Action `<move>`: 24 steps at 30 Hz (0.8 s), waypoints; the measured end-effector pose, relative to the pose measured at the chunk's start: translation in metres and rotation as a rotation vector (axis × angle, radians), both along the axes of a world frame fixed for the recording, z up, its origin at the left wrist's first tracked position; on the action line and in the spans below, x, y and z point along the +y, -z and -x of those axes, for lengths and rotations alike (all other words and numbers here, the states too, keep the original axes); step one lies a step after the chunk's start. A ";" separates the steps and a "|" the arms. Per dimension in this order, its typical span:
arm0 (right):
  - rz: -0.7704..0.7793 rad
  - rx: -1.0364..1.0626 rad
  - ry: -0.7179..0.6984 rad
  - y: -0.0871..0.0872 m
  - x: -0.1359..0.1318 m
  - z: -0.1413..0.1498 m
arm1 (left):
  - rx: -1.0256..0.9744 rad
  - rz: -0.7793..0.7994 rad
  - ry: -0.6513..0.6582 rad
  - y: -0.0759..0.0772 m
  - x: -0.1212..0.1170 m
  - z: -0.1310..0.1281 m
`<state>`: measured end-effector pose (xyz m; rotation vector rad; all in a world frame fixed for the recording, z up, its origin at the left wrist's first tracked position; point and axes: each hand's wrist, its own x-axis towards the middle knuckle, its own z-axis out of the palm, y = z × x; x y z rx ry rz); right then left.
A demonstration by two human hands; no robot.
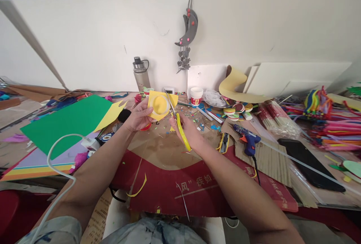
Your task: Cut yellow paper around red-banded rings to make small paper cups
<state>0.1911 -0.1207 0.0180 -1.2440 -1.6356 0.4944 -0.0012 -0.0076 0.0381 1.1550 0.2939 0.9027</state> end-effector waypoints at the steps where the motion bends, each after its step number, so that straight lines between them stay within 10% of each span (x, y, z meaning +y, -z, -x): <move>1: 0.006 0.005 0.000 0.001 0.000 0.000 | 0.006 -0.009 0.001 0.000 0.000 0.000; 24: 0.021 -0.071 0.061 0.005 0.001 -0.004 | 0.035 0.032 -0.001 0.002 0.010 0.007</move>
